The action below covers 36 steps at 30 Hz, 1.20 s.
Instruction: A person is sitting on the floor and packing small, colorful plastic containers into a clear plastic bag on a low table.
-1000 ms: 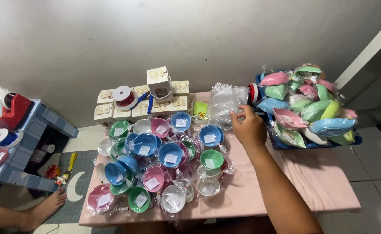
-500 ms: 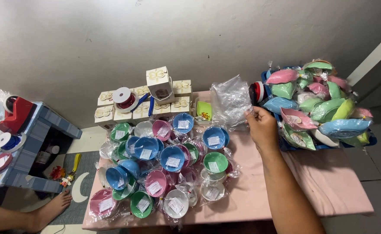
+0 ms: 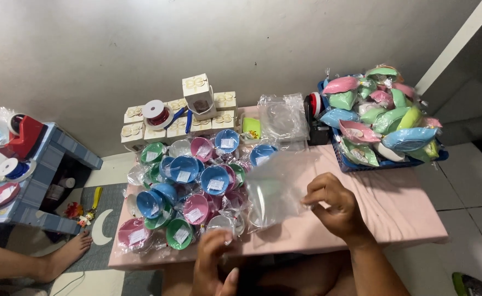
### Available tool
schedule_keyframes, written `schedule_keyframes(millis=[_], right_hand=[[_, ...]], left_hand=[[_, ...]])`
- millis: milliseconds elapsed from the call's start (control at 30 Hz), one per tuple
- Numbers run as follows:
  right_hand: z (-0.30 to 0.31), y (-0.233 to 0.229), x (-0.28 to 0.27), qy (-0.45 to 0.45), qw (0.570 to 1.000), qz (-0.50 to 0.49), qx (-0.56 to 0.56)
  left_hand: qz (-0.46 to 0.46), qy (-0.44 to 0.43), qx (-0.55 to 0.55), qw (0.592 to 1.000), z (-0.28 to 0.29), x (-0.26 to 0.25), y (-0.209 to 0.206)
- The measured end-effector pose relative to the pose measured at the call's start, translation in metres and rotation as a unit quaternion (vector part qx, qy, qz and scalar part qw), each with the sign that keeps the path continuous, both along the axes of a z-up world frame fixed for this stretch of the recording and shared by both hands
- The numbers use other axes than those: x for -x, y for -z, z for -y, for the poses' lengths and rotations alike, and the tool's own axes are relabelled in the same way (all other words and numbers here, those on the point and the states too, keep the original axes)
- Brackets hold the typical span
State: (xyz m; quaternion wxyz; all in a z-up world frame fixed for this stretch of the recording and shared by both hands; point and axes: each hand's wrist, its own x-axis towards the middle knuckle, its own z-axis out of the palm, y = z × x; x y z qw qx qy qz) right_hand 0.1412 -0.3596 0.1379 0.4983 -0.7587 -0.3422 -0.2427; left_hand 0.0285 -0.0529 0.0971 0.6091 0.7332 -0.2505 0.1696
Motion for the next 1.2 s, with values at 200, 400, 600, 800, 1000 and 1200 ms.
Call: schedule_keyframes(millis=[200,400,600,800,1000,1200], right_hand=[[-0.01,-0.003,0.069,-0.03,0.995,0.063,0.065],[-0.006,0.021,0.094,0.049,0.998,-0.008,0.033],[-0.021,0.031,0.106,0.202,0.971,-0.122,0.047],[-0.03,0.016,0.104,0.167,0.983,-0.066,0.035],[-0.029,0.0,0.099,0.102,0.982,0.137,0.08],[-0.016,0.016,0.096,0.114,0.956,0.242,0.119]], left_hand=[[-0.176,0.003,-0.015,0.984,0.028,-0.04,-0.062],[-0.283,-0.077,0.276,0.915,0.052,-0.057,-0.031],[-0.259,-0.098,0.216,0.936,0.065,-0.041,-0.011],[-0.259,-0.019,0.216,0.941,0.048,-0.033,0.004],[-0.289,0.15,0.162,0.931,0.023,-0.025,-0.052],[-0.372,0.026,0.205,0.905,0.007,-0.039,-0.025]])
